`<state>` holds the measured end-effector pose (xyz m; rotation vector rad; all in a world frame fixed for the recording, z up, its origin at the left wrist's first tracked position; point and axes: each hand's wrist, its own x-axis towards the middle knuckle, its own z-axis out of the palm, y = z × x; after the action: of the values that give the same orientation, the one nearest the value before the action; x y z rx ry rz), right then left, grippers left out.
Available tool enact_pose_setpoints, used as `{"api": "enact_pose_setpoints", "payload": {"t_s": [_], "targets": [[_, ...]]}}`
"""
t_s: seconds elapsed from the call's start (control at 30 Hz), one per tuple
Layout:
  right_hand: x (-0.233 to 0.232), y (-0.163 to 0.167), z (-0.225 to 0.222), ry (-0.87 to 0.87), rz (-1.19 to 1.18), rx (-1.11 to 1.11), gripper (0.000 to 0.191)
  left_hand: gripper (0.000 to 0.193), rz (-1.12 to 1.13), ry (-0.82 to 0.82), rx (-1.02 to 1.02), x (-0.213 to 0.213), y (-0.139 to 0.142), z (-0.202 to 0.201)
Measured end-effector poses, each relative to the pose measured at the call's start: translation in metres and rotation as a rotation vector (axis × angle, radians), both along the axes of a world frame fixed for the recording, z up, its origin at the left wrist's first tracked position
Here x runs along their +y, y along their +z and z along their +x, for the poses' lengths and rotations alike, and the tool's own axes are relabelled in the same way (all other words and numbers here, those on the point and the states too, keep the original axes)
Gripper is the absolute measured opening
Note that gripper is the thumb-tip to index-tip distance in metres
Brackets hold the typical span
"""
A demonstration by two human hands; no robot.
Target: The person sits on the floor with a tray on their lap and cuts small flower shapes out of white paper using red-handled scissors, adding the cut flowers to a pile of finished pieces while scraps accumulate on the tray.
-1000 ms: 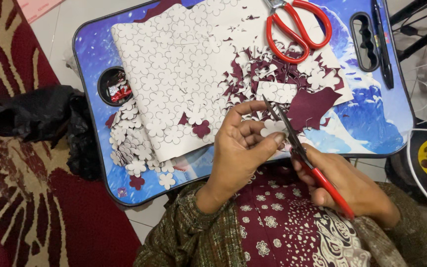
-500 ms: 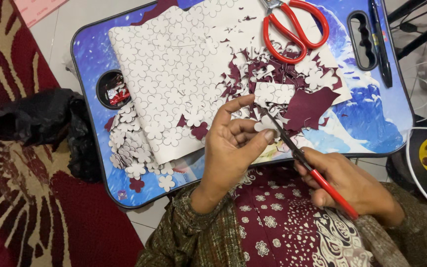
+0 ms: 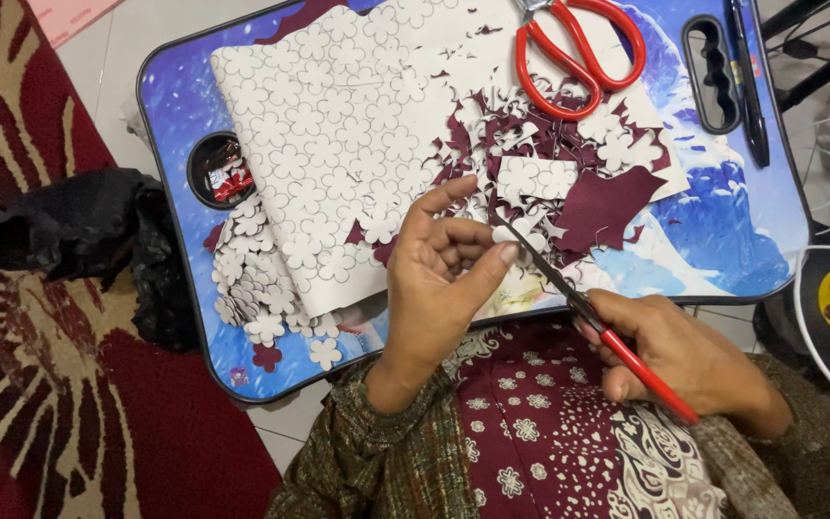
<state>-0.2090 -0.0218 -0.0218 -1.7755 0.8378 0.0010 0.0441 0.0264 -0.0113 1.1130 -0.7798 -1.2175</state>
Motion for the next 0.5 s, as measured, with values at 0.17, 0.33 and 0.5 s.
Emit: {"api": "enact_pose_setpoints", "payload": {"t_s": [0.17, 0.33, 0.5], "targets": [[-0.001, 0.002, 0.001, 0.009, -0.002, 0.019, 0.095, 0.059, -0.017, 0.013, -0.037, -0.001, -0.004, 0.001], [-0.002, 0.01, 0.007, 0.009, 0.025, -0.032, 0.095, 0.057, -0.039, -0.003, 0.076, 0.001, -0.006, -0.004], [-0.003, 0.014, 0.015, 0.001, 0.055, -0.126, 0.101, 0.054, -0.012, -0.054, 0.172, 0.001, -0.008, -0.016]]}}
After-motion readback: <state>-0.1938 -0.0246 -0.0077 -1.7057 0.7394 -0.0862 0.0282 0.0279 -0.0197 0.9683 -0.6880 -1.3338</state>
